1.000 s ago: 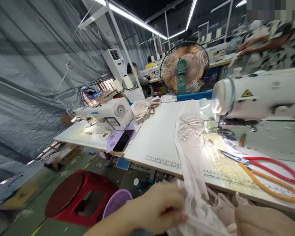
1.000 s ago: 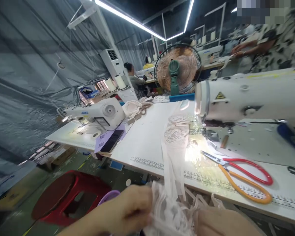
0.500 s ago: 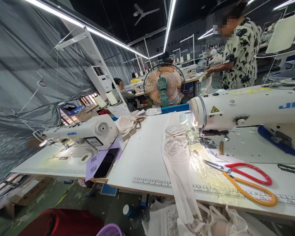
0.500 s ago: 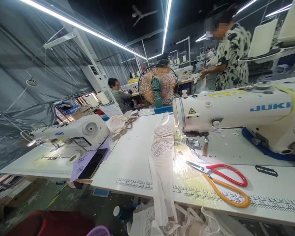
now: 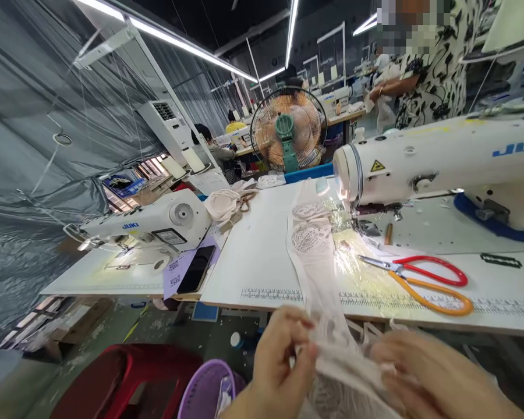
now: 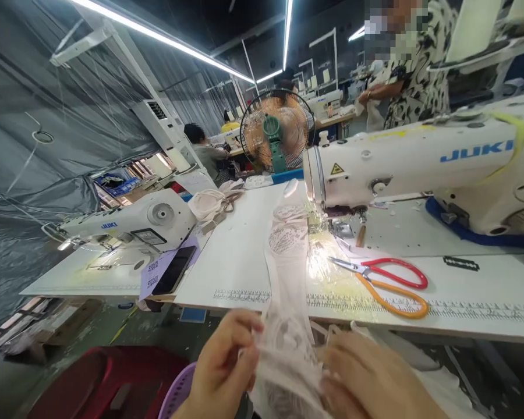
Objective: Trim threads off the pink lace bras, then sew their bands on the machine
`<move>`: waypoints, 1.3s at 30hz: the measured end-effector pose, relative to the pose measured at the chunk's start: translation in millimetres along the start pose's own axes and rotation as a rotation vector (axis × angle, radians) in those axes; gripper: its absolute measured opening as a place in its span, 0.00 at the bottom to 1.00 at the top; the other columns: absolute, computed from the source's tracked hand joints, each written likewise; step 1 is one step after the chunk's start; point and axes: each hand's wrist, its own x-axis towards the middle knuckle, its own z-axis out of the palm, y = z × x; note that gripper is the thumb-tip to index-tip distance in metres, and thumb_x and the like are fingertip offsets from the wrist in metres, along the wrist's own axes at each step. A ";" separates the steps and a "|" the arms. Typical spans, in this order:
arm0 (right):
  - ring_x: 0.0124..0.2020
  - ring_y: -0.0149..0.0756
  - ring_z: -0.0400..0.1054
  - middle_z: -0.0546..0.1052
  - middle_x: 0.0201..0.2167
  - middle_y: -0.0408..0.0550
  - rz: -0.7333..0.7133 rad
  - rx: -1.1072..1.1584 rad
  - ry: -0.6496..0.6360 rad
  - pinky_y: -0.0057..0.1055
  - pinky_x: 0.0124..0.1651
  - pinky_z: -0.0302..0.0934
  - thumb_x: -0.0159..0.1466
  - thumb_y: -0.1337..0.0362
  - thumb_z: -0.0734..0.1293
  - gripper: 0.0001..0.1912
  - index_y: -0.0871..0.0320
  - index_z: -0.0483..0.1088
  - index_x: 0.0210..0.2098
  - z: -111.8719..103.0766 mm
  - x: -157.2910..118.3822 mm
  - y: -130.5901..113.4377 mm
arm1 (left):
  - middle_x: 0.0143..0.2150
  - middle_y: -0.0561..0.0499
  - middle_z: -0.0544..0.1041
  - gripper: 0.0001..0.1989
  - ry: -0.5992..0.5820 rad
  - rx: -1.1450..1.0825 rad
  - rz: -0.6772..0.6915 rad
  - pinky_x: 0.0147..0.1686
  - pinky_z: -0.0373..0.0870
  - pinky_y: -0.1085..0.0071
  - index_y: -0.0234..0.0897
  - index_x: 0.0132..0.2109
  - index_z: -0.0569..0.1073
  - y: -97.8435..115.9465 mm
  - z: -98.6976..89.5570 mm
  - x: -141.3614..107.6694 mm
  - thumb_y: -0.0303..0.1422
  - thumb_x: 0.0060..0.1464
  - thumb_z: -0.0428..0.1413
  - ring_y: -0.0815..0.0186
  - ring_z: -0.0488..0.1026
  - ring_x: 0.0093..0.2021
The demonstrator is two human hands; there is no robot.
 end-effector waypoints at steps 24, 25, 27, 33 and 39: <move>0.51 0.43 0.66 0.72 0.49 0.51 0.281 0.151 -0.026 0.38 0.46 0.67 0.63 0.67 0.58 0.07 0.52 0.65 0.30 -14.3 -12.1 -16.4 | 0.28 0.55 0.70 0.09 0.086 -0.233 -0.149 0.17 0.70 0.78 0.36 0.30 0.65 18.1 31.7 38.0 0.34 0.53 0.56 0.74 0.70 0.20; 0.48 0.41 0.68 0.73 0.45 0.51 0.284 0.178 -0.019 0.36 0.43 0.67 0.63 0.67 0.58 0.07 0.52 0.65 0.31 -16.6 -10.3 -16.4 | 0.28 0.55 0.70 0.09 0.077 -0.242 -0.142 0.17 0.70 0.77 0.36 0.30 0.65 18.2 30.4 37.8 0.34 0.54 0.56 0.73 0.70 0.19; 0.42 0.39 0.70 0.74 0.38 0.49 0.298 0.204 0.002 0.33 0.38 0.67 0.64 0.67 0.58 0.06 0.52 0.64 0.32 -19.3 -7.9 -15.5 | 0.28 0.55 0.71 0.09 0.063 -0.257 -0.128 0.17 0.69 0.77 0.36 0.30 0.65 18.8 27.5 37.5 0.34 0.54 0.56 0.73 0.70 0.19; 0.34 0.36 0.68 0.72 0.31 0.45 0.295 0.208 0.010 0.32 0.33 0.63 0.65 0.66 0.57 0.06 0.53 0.61 0.31 -17.6 -7.5 -12.8 | 0.29 0.55 0.71 0.08 0.059 -0.260 -0.118 0.18 0.69 0.76 0.36 0.30 0.65 21.8 23.1 36.2 0.32 0.55 0.55 0.73 0.70 0.19; 0.32 0.36 0.68 0.72 0.31 0.45 0.286 0.221 0.023 0.32 0.32 0.62 0.65 0.66 0.56 0.06 0.52 0.61 0.32 -17.5 -6.0 -15.0 | 0.32 0.53 0.72 0.03 0.077 -0.030 0.040 0.21 0.69 0.75 0.37 0.36 0.67 22.8 16.4 33.4 0.32 0.58 0.52 0.72 0.70 0.23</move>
